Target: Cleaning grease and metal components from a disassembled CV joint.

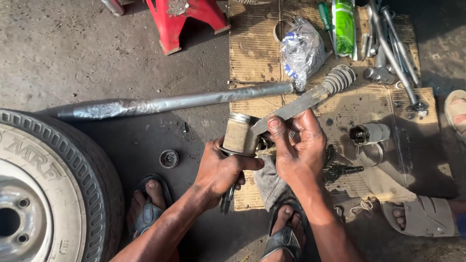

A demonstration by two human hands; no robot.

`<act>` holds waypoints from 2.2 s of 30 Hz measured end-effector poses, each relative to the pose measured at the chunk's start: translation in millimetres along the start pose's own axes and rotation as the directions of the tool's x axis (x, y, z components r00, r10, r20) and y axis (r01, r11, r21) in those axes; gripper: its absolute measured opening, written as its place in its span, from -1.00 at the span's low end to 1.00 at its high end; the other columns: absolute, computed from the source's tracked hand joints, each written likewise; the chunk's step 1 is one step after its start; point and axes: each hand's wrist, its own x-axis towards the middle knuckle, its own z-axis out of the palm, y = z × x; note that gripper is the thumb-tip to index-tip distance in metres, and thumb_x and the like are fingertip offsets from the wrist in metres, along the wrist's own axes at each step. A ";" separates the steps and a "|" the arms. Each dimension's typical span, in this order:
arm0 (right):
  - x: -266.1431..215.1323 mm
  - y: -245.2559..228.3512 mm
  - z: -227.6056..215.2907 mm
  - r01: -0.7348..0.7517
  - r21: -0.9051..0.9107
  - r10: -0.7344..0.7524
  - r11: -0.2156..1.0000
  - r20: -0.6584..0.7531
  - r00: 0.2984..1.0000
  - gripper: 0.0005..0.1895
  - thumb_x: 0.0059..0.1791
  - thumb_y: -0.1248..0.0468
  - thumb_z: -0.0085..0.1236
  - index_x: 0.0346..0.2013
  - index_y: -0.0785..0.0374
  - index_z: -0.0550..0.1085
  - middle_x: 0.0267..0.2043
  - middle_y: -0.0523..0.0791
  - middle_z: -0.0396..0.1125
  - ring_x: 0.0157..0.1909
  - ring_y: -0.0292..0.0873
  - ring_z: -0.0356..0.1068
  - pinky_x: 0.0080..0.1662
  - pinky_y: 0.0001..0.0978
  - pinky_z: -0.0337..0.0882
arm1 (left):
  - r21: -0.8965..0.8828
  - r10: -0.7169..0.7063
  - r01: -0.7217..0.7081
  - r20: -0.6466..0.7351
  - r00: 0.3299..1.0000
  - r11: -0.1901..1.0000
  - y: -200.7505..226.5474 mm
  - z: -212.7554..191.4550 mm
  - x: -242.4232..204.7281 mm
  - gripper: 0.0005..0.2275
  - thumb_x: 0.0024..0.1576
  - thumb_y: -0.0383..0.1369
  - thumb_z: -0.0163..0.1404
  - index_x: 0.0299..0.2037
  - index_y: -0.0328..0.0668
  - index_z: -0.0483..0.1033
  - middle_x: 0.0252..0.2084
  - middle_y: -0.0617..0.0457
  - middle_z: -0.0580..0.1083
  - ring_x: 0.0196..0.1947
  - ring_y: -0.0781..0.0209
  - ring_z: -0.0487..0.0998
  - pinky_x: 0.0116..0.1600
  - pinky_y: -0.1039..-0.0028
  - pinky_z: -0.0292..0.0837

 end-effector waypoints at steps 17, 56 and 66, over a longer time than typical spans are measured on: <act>6.5 15.1 5.1 0.003 -0.036 -0.004 0.999 -0.021 1.000 -0.91 0.10 0.37 0.17 -0.14 0.29 0.43 -0.20 -0.15 0.45 -0.16 -0.38 0.45 -0.10 -0.55 0.52 | 0.012 -0.012 0.013 -0.093 0.996 1.000 -5.5 -8.3 7.4 -0.76 -0.23 -0.53 0.24 -0.32 -0.36 0.60 -0.56 0.01 0.54 -0.73 0.31 0.40 -0.63 0.43 0.32; 19.1 30.0 -12.4 -0.010 0.085 0.023 0.996 -0.148 0.989 -0.91 0.07 0.42 0.23 -0.18 0.36 0.47 -0.32 -0.16 0.40 -0.37 -0.45 0.12 -0.30 -0.58 0.17 | 0.167 0.110 -0.088 -0.126 0.986 0.982 22.1 6.6 19.4 -0.71 -0.23 -0.52 0.24 -0.26 -0.38 0.61 -0.55 -0.03 0.53 -0.71 0.32 0.39 -0.61 0.44 0.30; 23.7 22.8 13.2 0.120 -0.088 -0.110 0.989 0.105 0.988 -0.94 0.05 0.34 0.20 -0.22 0.25 0.49 -0.29 -0.08 0.51 -0.25 -0.26 0.53 -0.19 -0.37 0.58 | 0.149 0.013 0.010 -0.155 0.988 0.989 23.0 -23.9 12.6 -0.68 -0.26 -0.52 0.25 -0.25 -0.38 0.57 -0.60 -0.02 0.50 -0.76 0.27 0.37 -0.65 0.41 0.28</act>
